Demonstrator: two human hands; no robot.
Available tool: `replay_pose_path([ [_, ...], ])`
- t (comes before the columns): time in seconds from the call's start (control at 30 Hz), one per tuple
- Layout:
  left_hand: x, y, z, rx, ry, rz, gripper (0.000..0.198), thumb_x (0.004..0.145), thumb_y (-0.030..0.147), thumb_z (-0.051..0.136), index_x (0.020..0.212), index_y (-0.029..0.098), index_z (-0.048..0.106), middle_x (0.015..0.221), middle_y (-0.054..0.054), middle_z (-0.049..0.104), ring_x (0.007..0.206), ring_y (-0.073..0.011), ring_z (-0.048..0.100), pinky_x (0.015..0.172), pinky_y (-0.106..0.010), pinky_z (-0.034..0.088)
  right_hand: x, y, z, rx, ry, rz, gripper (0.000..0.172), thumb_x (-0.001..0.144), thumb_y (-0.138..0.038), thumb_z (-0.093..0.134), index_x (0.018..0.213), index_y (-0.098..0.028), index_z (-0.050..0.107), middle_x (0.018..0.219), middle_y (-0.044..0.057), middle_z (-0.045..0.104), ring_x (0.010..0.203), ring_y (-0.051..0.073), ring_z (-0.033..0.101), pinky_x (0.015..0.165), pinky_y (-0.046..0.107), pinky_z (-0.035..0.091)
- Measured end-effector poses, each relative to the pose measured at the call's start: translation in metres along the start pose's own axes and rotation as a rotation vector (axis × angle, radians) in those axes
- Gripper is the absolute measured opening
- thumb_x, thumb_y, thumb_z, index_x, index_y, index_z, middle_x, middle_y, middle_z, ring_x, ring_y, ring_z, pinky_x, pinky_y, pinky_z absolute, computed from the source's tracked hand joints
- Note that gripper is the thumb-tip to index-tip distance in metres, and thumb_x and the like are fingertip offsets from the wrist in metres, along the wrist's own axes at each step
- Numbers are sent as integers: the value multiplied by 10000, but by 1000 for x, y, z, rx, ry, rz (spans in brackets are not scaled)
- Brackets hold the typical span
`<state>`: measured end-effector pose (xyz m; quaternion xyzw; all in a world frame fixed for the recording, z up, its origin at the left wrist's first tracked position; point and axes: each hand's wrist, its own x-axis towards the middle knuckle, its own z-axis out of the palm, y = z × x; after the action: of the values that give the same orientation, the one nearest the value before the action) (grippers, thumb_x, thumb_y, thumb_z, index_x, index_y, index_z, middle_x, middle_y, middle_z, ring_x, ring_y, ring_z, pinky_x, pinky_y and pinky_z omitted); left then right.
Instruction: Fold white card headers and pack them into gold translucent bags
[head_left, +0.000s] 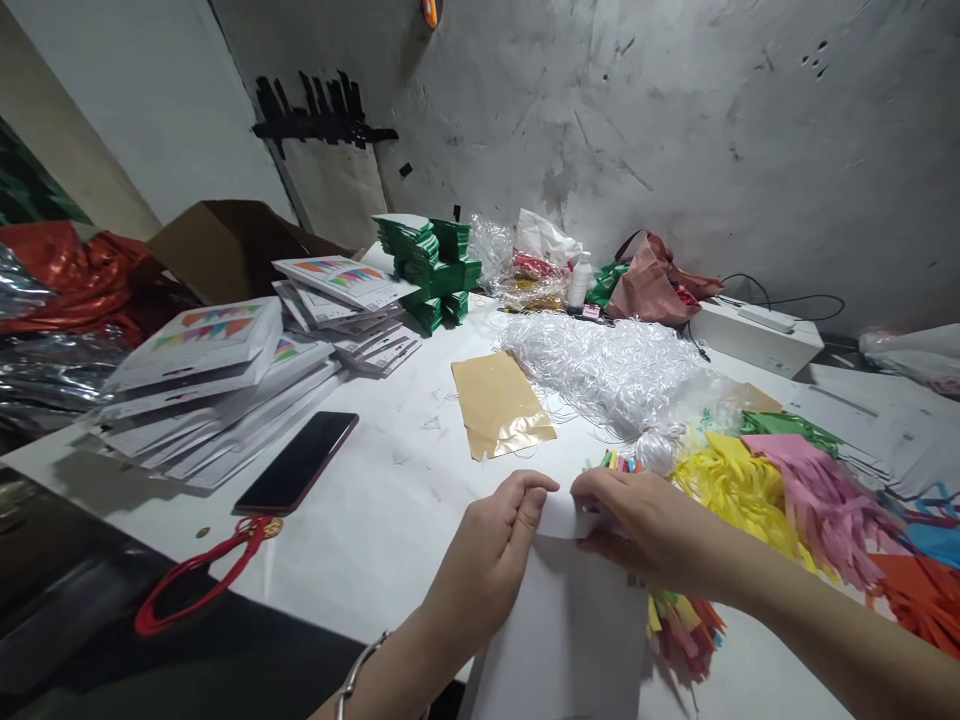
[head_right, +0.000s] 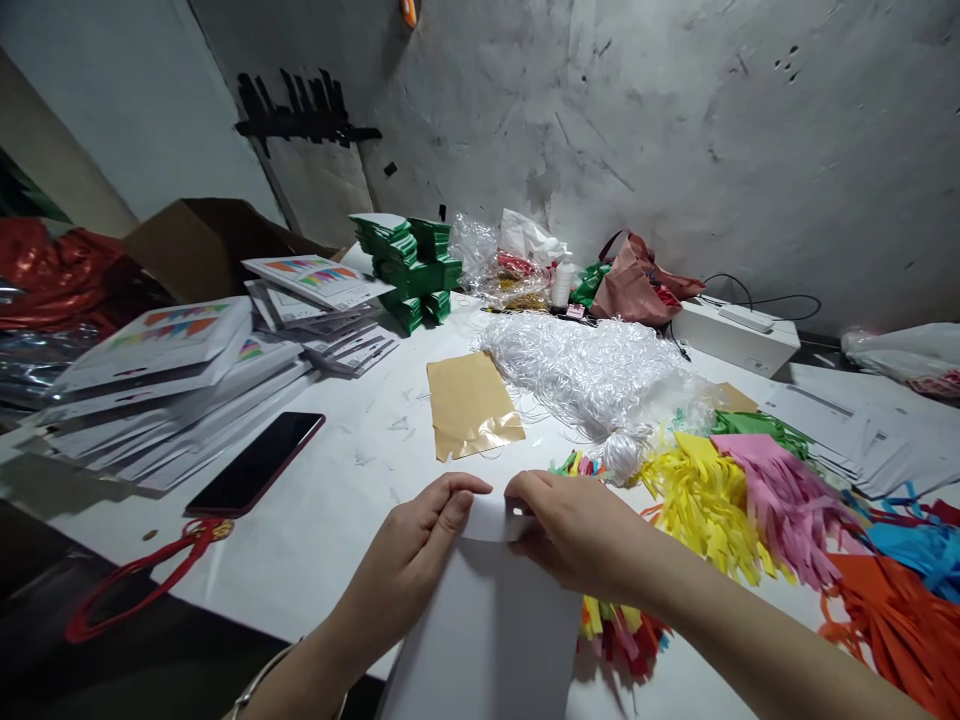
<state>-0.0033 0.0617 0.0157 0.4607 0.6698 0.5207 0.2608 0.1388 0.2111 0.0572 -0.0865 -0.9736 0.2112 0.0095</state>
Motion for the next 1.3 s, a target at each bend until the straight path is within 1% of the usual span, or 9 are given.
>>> replay_pose_path([
  [0.3, -1, 2, -6, -10, -49, 50, 310, 1016, 423, 397, 992, 239, 645, 829, -3, 700, 720, -172, 608, 657, -290, 431, -2, 11, 1, 284, -91, 19, 362, 732, -128, 793, 959, -215, 524, 766, -76, 506, 662, 91, 429, 561, 200, 314],
  [0.4, 0, 3, -7, -22, -82, 63, 305, 1018, 418, 401, 988, 244, 649, 812, 8, 683, 718, -163, 596, 662, -280, 432, -2, 15, 1, 371, -148, -38, 294, 787, -238, 781, 821, -206, 491, 679, -91, 394, 606, 83, 346, 524, 217, 254],
  [0.5, 1, 5, -6, -41, -118, 79, 277, 1019, 399, 420, 976, 247, 647, 820, 21, 679, 724, -148, 591, 672, -263, 434, -2, 17, 2, 434, -187, -54, 412, 805, -309, 769, 699, -210, 383, 647, -93, 312, 588, 83, 297, 512, 234, 215],
  [0.67, 3, 7, -5, -33, -165, 118, 269, 1032, 367, 400, 986, 249, 637, 791, 36, 667, 689, -130, 578, 635, -245, 418, -8, 20, 6, 495, -150, -4, 417, 801, -370, 764, 692, -207, 395, 679, -80, 323, 613, 90, 299, 522, 225, 238],
  [0.83, 3, 13, -4, 11, -172, 139, 273, 1031, 365, 396, 991, 241, 636, 771, 30, 660, 663, -135, 578, 613, -251, 416, -17, 26, 4, 718, -283, 37, 374, 818, -507, 731, 815, -181, 547, 684, -63, 415, 602, 89, 362, 506, 214, 276],
  [0.97, 3, 17, -2, 42, -182, 161, 275, 1032, 356, 383, 988, 237, 628, 793, 19, 683, 678, -147, 601, 634, -266, 428, -24, 26, 0, 567, -205, -20, 267, 876, -412, 677, 801, -185, 559, 649, -76, 350, 575, 86, 318, 496, 227, 243],
  [1.07, 4, 16, 0, 44, -182, 166, 278, 1034, 356, 382, 999, 239, 632, 843, 10, 700, 727, -158, 633, 677, -282, 443, -29, 21, 2, 396, -125, -43, 148, 885, -325, 629, 933, -192, 587, 680, -62, 441, 594, 103, 387, 526, 235, 308],
  [1.2, 6, 14, 1, 3, -202, 134, 297, 1039, 373, 375, 1038, 248, 644, 886, 1, 718, 798, -170, 660, 728, -300, 458, -33, 11, 11, 154, 30, -60, 399, 817, -189, 610, 1207, -184, 528, 1021, 70, 661, 878, 204, 597, 767, 328, 466],
  [1.3, 7, 13, 2, 11, -196, 120, 307, 1037, 374, 370, 1025, 241, 647, 869, -6, 716, 793, -176, 660, 732, -311, 458, -34, 7, 14, 112, 55, -47, 450, 781, -133, 588, 1223, -176, 520, 1035, 91, 697, 872, 220, 645, 746, 336, 490],
])
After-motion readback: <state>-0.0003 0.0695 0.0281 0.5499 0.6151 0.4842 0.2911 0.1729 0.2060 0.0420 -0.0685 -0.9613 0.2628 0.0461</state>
